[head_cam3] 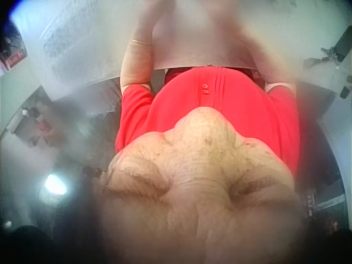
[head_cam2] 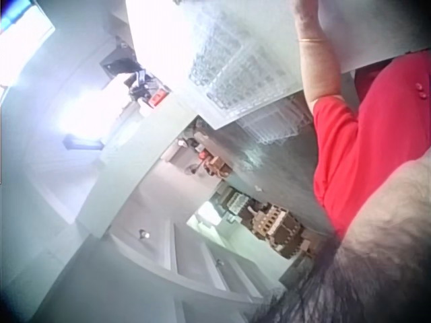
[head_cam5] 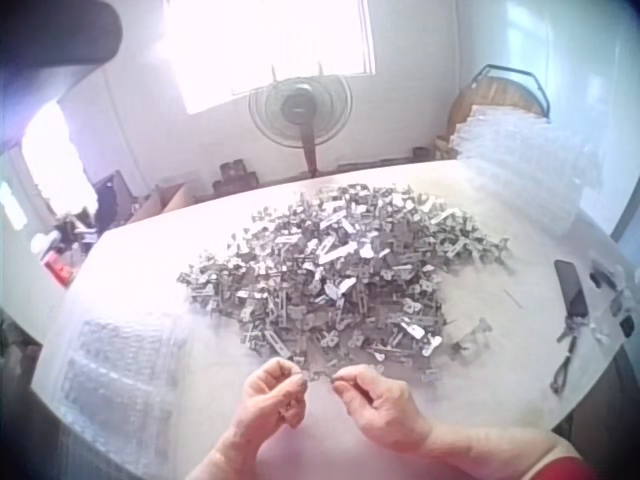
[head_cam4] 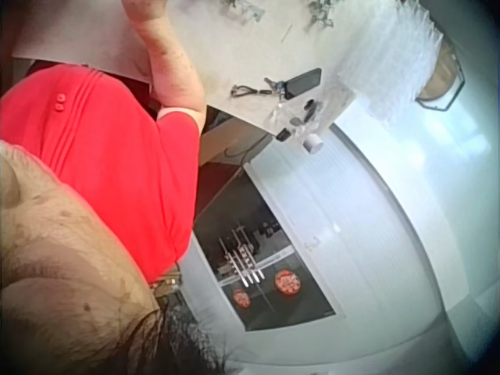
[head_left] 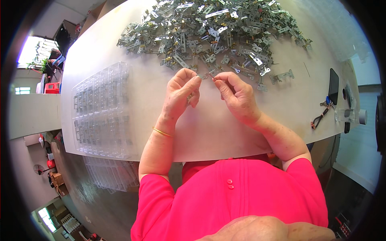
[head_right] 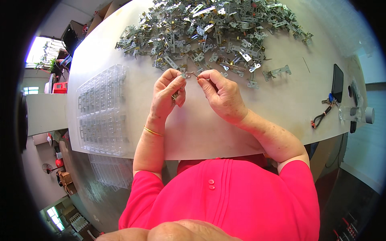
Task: Manually assemble and sort small metal hardware clips into plastic blister trays.
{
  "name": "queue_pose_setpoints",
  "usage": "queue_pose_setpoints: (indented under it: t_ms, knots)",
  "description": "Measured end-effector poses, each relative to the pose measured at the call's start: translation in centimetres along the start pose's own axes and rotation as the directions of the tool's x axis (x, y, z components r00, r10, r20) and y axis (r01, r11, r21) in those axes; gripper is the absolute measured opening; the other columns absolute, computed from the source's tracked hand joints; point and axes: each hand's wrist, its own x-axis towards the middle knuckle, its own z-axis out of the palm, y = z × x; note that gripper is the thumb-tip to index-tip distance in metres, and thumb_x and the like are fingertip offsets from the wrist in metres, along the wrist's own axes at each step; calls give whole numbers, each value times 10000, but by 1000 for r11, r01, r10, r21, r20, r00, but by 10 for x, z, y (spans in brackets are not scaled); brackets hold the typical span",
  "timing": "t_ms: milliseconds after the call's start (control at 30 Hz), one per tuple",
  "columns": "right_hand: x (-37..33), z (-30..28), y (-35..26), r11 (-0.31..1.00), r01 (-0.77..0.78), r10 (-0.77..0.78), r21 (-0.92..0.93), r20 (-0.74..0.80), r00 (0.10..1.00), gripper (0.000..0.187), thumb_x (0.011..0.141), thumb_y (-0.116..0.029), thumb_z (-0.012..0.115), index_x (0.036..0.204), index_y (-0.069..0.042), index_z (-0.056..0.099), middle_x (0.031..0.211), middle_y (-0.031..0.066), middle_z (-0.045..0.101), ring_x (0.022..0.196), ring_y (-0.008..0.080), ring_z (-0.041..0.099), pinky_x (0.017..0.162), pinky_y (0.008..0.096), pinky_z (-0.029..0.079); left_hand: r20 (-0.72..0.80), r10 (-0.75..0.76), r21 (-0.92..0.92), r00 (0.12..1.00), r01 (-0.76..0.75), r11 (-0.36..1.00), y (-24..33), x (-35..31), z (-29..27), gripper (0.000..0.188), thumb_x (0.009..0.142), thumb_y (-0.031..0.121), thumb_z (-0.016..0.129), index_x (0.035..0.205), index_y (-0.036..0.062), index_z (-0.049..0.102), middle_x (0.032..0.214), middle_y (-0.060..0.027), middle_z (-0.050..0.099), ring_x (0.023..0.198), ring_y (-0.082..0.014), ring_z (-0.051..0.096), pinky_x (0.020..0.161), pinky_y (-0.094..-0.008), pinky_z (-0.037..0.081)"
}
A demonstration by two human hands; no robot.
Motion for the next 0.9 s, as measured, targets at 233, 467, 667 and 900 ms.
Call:
queue_pose_setpoints:
  t_ms: [233,467,667,900]
  knots:
    - [0,0,5,999,7,-8,-36,-11,1000,137,1021,-106,582,1141,-49,615,765,36,627,629,82,561,565,252,464,35,99,336,994,-105,936,5,-4,5,166,965,126,693,966,32,556,710,16,552,516,-50,499,452,-190,383]
    - [4,-8,-7,893,-307,258,330,184,949,179,1044,-149,529,1142,-25,613,813,15,634,661,72,584,550,234,480,56,45,347,997,-62,936,4,-6,4,204,935,150,734,908,49,558,729,36,553,565,-20,473,478,-195,355]
    - [7,-12,-6,925,-327,280,194,233,931,148,1034,-155,556,1037,-22,620,846,22,639,694,71,596,624,231,505,220,46,376,975,-128,918,2,-8,1,170,944,107,710,921,37,557,716,25,554,548,-26,489,461,-189,376]
    - [7,-10,0,948,155,-150,278,-38,988,99,1034,-127,579,1014,-30,574,1039,67,655,922,135,619,811,290,519,213,-146,288,966,81,954,7,-6,7,220,937,163,730,913,29,557,717,-4,570,493,-78,552,434,-218,420]
